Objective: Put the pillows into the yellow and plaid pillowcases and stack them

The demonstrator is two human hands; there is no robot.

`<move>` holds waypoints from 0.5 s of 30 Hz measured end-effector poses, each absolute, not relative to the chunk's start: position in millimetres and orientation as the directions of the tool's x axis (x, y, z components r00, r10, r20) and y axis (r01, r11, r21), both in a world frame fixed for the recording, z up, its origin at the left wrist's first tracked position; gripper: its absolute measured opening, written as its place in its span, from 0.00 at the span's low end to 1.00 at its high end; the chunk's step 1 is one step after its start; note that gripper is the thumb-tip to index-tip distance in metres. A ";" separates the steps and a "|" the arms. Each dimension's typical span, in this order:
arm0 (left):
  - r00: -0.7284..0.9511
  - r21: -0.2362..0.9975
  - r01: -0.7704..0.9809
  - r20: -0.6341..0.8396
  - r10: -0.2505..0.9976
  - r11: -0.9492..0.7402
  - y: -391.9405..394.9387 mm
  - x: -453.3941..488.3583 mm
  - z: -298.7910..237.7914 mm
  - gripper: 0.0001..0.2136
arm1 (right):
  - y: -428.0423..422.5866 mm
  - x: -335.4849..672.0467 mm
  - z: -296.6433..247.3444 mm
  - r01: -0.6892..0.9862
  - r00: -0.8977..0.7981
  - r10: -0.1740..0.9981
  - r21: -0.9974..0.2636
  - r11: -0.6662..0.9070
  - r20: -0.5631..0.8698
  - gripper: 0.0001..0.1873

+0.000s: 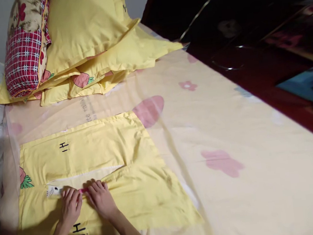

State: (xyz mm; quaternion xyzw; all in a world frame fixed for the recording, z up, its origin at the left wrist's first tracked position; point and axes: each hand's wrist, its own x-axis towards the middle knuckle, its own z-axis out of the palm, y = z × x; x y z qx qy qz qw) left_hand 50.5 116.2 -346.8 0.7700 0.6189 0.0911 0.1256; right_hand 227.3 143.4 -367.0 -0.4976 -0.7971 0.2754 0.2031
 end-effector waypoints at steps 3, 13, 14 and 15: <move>0.287 0.357 0.903 -0.089 0.954 -0.239 109.5 48.8 -339.6 0.12 | 142.0 229.8 -362.6 0.567 -0.523 0.852 -0.748 0.345 -0.003 0.13; 0.269 0.363 0.900 -0.030 0.963 -0.241 101.0 75.9 -349.5 0.09 | 245.3 185.1 -368.4 0.233 -0.269 0.907 -0.936 -0.264 -0.323 0.18; 0.269 0.367 0.897 -0.018 0.963 -0.244 99.2 74.7 -350.1 0.10 | 252.2 182.6 -369.1 0.174 -0.262 0.909 -0.943 -0.285 -0.323 0.23; 0.268 0.370 0.895 -0.005 0.963 -0.247 97.4 73.2 -350.3 0.10 | 256.9 180.9 -369.6 0.119 -0.258 0.909 -0.944 -0.308 -0.328 0.27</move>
